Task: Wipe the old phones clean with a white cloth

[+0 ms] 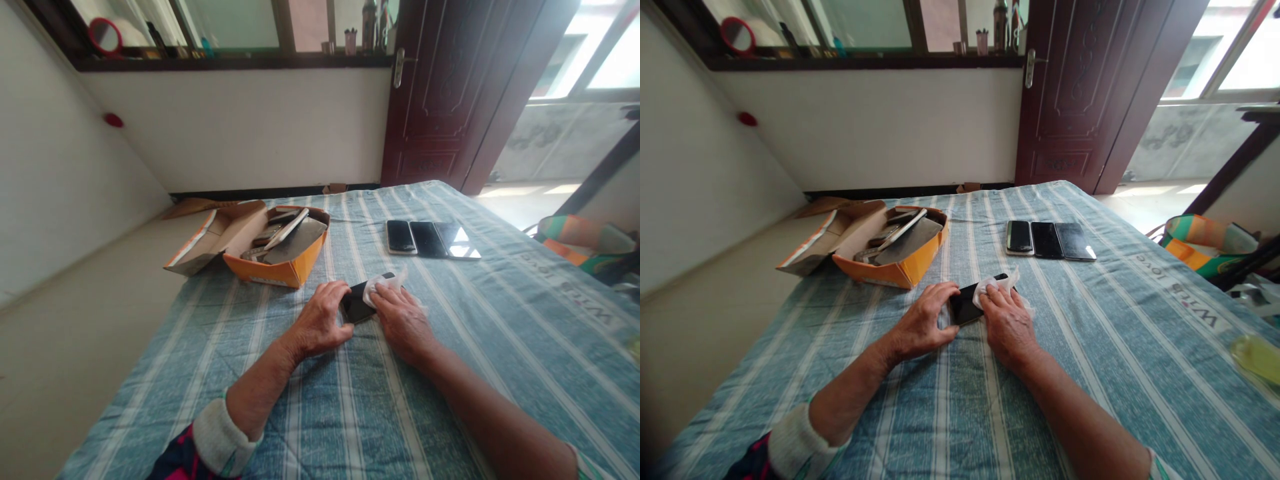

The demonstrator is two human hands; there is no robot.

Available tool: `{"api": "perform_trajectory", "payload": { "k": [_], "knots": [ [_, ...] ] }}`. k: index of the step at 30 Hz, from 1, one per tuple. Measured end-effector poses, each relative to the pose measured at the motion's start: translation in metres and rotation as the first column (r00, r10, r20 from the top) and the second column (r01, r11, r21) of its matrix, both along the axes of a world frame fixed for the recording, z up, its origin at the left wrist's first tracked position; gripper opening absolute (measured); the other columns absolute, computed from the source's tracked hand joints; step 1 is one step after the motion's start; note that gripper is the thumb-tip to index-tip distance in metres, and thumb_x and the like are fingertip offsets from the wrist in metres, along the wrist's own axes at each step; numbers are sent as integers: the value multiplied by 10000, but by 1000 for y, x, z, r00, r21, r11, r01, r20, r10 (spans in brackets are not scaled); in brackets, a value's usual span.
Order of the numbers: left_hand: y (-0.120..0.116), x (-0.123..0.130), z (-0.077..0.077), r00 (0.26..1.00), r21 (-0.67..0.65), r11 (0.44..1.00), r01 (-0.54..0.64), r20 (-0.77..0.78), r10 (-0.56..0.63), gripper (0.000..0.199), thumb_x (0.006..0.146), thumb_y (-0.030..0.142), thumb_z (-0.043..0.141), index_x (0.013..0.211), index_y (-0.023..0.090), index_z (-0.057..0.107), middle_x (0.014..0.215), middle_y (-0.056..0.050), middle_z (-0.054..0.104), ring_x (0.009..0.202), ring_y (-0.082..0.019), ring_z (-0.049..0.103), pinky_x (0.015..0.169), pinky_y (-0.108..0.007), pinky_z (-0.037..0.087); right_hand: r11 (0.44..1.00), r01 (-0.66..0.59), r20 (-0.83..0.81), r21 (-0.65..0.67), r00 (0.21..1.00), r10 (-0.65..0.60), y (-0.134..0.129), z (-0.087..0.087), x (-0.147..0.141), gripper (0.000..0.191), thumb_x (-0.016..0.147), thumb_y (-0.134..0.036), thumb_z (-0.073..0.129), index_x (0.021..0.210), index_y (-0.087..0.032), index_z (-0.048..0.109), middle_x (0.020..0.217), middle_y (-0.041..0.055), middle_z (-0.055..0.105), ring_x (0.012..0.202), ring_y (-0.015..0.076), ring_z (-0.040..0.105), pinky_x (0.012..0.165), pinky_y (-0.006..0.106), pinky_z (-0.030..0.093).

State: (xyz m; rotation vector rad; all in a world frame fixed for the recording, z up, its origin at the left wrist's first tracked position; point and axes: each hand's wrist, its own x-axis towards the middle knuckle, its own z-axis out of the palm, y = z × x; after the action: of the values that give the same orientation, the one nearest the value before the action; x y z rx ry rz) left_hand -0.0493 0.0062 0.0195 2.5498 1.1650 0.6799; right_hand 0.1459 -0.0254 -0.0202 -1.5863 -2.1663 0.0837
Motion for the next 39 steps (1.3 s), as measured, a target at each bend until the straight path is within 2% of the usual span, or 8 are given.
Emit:
{"api": "perform_trajectory", "payload": {
  "k": [12, 17, 22, 27, 39],
  "knots": [
    [2, 0, -3, 1000, 18, 1000, -3, -7, 3, 519, 607, 145, 615, 1118, 142, 524, 1223, -149, 569, 1167, -299, 516, 1036, -469, 406, 1000, -3, 13, -12, 1000, 3, 0, 1, 0, 402, 925, -149, 385, 1282, -192, 563, 1406, 84, 505, 1338, 265, 396, 1103, 464, 292],
    [3, -1, -4, 1000, 18, 1000, -23, 8, 23, 540, 606, 150, 620, 1136, 167, 518, 1238, -134, 567, 1171, -304, 509, 1021, -488, 410, 1000, -14, 11, -7, 1000, 14, 2, -1, 1, 399, 926, -150, 379, 1278, -189, 563, 1416, 85, 493, 1340, 268, 389, 1102, 469, 289],
    [3, -1, -3, 1000, 26, 999, -20, -1, 20, 527, 611, 152, 622, 1129, 154, 525, 1243, -148, 567, 1173, -311, 505, 1025, -499, 403, 1000, -15, 4, 3, 1000, 15, 2, -1, 2, 404, 919, -145, 385, 1269, -222, 571, 1400, 78, 510, 1335, 258, 397, 1095, 464, 296],
    [3, -1, -3, 1000, 26, 999, -22, -10, 22, 525, 611, 153, 630, 1126, 164, 525, 1246, -141, 564, 1171, -309, 504, 1019, -491, 406, 1000, -19, 7, -1, 1000, 19, 1, -1, 1, 400, 930, -154, 366, 1276, -175, 566, 1403, 101, 503, 1337, 273, 388, 1095, 477, 287],
    [4, 0, 0, 999, 32, 999, -13, -44, 14, 539, 621, 161, 627, 1145, 89, 524, 1279, -204, 549, 1202, -316, 488, 1039, -481, 394, 999, -35, 53, 23, 998, 33, -3, 3, -3, 397, 922, -134, 365, 1256, -180, 574, 1400, 91, 507, 1321, 270, 397, 1074, 454, 282]
  ]
}}
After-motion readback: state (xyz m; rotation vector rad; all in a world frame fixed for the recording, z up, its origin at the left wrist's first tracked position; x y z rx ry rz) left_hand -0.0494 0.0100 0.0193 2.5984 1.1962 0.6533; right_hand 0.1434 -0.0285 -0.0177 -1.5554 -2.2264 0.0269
